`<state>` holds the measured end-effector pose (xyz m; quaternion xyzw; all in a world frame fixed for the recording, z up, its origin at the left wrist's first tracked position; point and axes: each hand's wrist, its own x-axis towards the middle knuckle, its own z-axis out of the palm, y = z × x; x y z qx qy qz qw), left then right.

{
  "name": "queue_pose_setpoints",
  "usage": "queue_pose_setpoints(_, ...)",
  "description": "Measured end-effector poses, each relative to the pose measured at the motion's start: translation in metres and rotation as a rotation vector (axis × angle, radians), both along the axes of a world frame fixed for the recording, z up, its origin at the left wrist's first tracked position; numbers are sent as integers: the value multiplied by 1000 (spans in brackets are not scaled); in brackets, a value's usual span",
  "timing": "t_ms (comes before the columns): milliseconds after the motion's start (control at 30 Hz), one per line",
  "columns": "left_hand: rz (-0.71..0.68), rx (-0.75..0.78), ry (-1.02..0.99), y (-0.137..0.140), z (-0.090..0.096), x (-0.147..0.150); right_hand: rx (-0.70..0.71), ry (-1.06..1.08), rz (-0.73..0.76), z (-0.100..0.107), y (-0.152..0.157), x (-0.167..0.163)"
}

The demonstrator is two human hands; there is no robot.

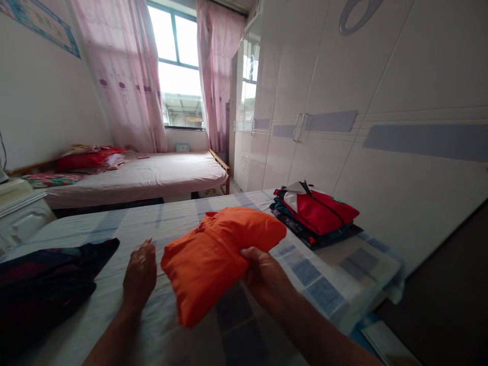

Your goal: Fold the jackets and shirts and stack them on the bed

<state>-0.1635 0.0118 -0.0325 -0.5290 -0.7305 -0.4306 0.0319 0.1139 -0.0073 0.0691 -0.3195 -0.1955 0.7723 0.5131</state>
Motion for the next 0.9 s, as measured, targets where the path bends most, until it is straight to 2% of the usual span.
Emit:
queue_pose_setpoints(33, 7, -21, -8, 2, -4, -2, -44, 28, -11, 15, 7, 9)
queue_pose_setpoints(100, 0, -40, 11, 6, -12, -5, 10, 16, -21, 43, 27, 24)
queue_pose_setpoints(233, -24, -4, 61, 9, -23, -10, 293, -15, -84, 101, 80, 53)
queue_pose_setpoints(333, -10, -5, 50, 10, -27, -14, 487, -6, -158, 143, 124, 90)
queue_pose_setpoints(400, -14, -11, 49, 11, -29, -17, 586, 4, -234, 159, 151, 123)
queue_pose_setpoints(433, -17, -21, 50, 12, -30, -18, 604, -10, -276, 161, 163, 141)
queue_pose_setpoints(500, -18, -49, 46, 13, -31, -20, 565, -110, -378, 149, 182, 177)
queue_pose_setpoints(533, -14, -68, 38, 13, -31, -20, 488, -204, -439, 136, 188, 194)
queue_pose_setpoints(600, -6, -103, 11, 13, -31, -19, 279, -452, -553, 99, 196, 223)
queue_pose_setpoints(633, -3, -115, -4, 13, -31, -19, 205, -508, -574, 77, 197, 235)
queue_pose_setpoints(700, 0, -130, -21, 12, -30, -17, 103, -580, -608, 37, 196, 254)
queue_pose_setpoints(767, 9, -132, -30, 10, -28, -16, 52, -632, -637, 7, 196, 266)
queue_pose_setpoints(833, 10, -134, -33, 9, -27, -16, 38, -682, -673, -8, 199, 273)
queue_pose_setpoints(900, 0, -136, -29, 8, -25, -15, 57, -732, -724, -11, 204, 278)
